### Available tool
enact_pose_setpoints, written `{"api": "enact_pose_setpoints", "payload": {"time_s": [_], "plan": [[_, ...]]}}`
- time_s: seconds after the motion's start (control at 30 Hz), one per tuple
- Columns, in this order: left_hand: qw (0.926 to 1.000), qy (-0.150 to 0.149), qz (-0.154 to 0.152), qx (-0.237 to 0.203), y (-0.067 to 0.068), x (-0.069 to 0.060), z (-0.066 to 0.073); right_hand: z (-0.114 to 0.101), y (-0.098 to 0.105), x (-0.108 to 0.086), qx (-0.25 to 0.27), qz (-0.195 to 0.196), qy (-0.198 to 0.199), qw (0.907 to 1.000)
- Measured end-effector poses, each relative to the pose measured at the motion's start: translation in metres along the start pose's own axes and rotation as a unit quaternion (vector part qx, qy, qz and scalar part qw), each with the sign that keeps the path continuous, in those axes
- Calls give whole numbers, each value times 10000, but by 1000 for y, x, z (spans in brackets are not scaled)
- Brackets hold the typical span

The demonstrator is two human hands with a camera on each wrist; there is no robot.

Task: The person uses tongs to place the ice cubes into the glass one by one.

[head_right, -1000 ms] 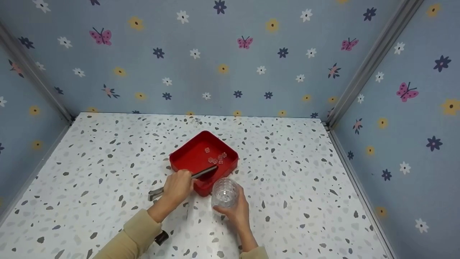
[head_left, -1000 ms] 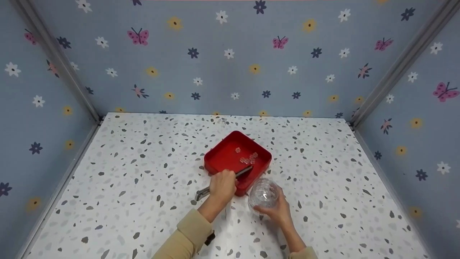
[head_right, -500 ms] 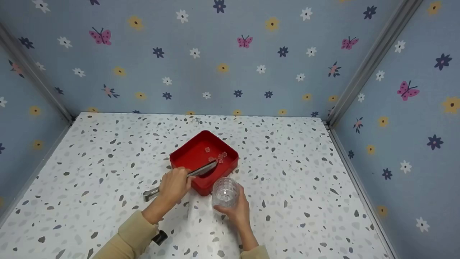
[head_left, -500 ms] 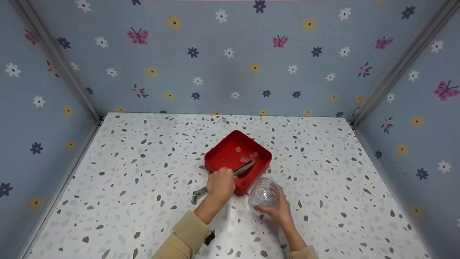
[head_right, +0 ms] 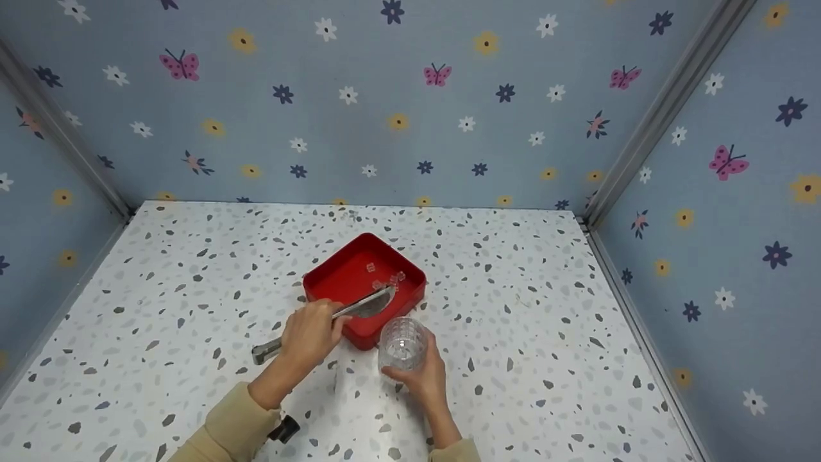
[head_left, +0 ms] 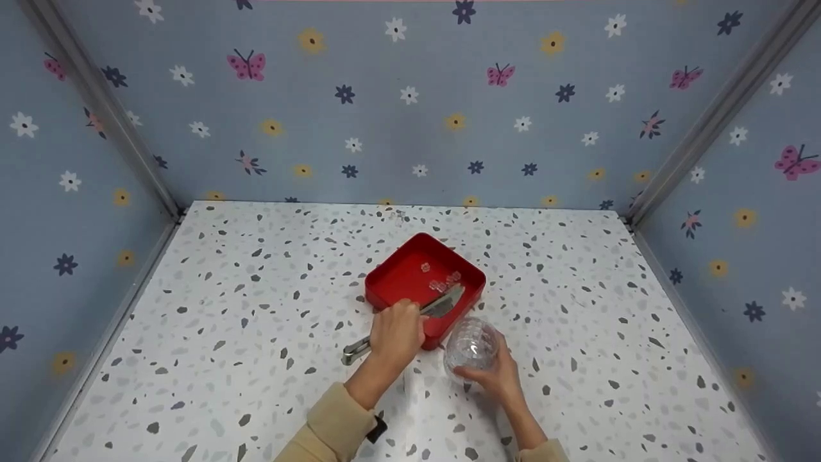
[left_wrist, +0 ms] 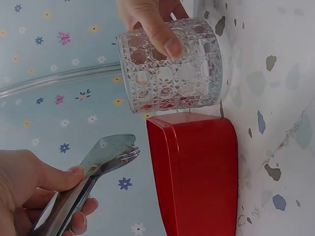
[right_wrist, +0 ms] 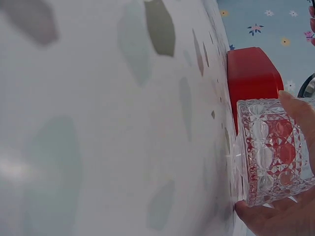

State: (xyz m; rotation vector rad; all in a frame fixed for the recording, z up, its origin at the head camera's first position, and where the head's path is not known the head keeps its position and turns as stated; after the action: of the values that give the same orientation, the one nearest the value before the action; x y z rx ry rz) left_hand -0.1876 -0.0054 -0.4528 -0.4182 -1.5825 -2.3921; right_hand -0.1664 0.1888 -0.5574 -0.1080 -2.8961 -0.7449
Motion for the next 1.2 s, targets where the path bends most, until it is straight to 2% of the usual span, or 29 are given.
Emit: {"api": "enact_pose_setpoints", "payload": {"time_s": [0.13, 0.3, 0.53, 0.77, 1.0, 1.2], "plan": [[9999, -105, 92, -5, 1, -3, 2, -1, 0, 0, -34, -35, -62, 10000], [9995, -200, 219, -103, 4, -6, 5, -1, 0, 0, -109, -36, 136, 9998], [9996, -242, 100, -138, 8, -12, 11, 0, 0, -2, -83, -23, 188, 9998], [9991, -326, 133, -236, 11, -16, 16, 1, 0, -1, -39, -5, 129, 9999], [9990, -392, -27, -202, 11, -21, 20, -1, 0, -1, -65, -33, 47, 10000], [9988, -459, -23, -146, 11, -24, 22, 0, 0, -1, -172, -35, 183, 9997]]}}
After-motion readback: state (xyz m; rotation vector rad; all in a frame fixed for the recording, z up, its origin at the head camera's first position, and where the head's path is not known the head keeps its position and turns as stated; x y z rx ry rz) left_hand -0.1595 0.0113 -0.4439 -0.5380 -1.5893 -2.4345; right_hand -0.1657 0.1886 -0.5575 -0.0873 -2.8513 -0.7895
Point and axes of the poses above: each hand's wrist, its own x-axis towards the middle knuckle, its own y-axis out of the back of the hand, z = x × y, the point moved 1 cm from there along x, towards the middle knuckle, and after that the axes turned 12 degrees about y, right-handed, at the moved point
